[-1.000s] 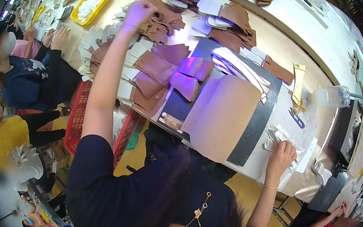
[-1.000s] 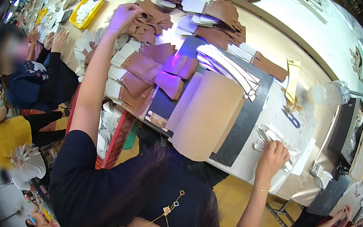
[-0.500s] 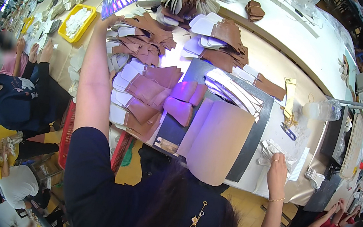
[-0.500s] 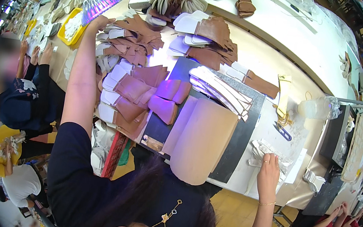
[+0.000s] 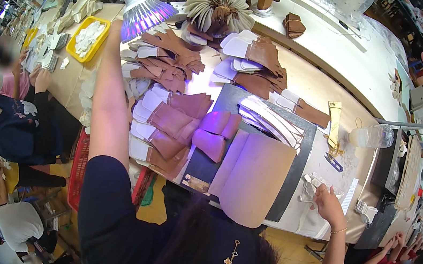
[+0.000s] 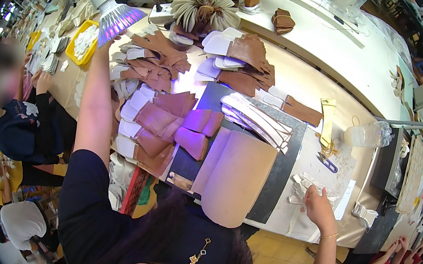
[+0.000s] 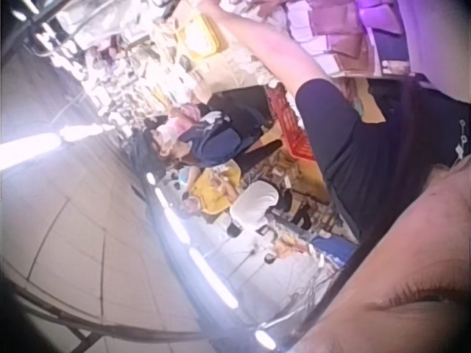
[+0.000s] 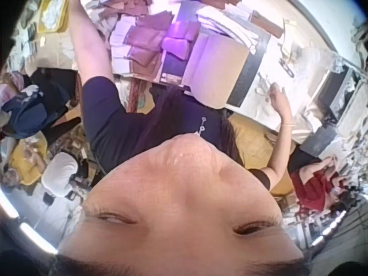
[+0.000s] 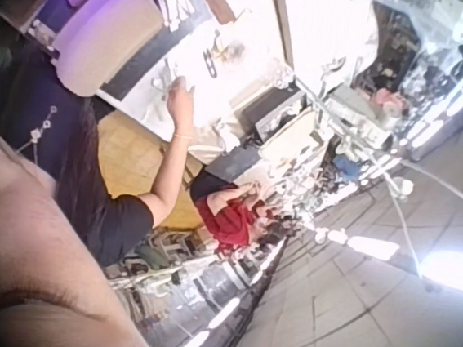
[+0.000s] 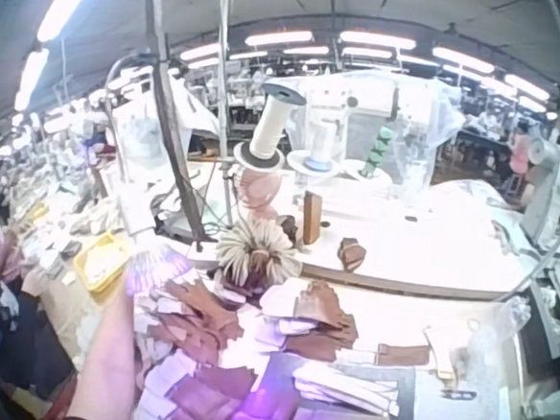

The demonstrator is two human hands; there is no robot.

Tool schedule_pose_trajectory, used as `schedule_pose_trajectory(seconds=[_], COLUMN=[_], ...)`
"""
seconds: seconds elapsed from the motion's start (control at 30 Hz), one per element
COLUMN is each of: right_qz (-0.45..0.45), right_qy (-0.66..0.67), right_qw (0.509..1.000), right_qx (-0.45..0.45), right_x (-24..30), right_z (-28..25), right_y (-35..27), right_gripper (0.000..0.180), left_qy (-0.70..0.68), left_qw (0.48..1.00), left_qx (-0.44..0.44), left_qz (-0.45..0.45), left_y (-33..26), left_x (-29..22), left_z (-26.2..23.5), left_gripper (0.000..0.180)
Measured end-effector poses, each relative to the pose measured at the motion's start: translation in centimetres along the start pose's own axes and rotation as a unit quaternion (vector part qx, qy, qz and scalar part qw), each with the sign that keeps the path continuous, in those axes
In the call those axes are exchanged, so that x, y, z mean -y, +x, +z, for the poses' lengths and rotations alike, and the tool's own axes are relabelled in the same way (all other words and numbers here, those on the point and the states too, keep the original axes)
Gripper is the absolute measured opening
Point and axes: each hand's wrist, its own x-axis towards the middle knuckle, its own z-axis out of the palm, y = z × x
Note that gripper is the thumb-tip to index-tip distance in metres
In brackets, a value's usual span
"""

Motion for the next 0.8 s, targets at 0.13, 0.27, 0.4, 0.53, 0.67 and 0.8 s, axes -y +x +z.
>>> schedule_pose_trajectory(seconds=[0.13,0.27,0.4,0.53,0.67,0.8], right_qz=[0.04,0.084,0.059,0.047,0.001,0.024], right_qy=[0.055,0.119,0.121,0.233,0.344,0.419], right_qw=[0.998,0.989,0.986,0.965,0.925,0.884], right_qx=[0.014,-0.022,-0.095,-0.107,-0.161,-0.206], right_x=[-0.2,-0.1,-0.4,-0.6,0.7,2.2], right_z=[-0.7,-0.5,0.4,1.3,1.9,1.5], right_y=[0.1,-0.6,-1.7,-3.0,-3.8,-5.8], right_gripper=[0.011,0.011,0.013,0.012,0.01,0.006], left_qy=[-0.36,-0.458,-0.392,-0.389,-0.498,-0.553], left_qw=[0.93,0.882,0.898,0.869,0.663,0.683], left_qx=[0.035,-0.016,-0.038,0.056,0.349,0.401], left_qz=[0.058,0.107,0.196,0.303,0.436,0.258], left_y=[-4.0,-14.6,-28.6,-39.3,-44.4,-48.7], left_x=[-0.4,-1.6,-3.2,-7.7,-13.2,-16.7], left_z=[-2.6,-4.9,-7.6,-7.4,-1.5,6.0], left_gripper=[0.029,0.028,0.032,0.024,0.026,0.018])
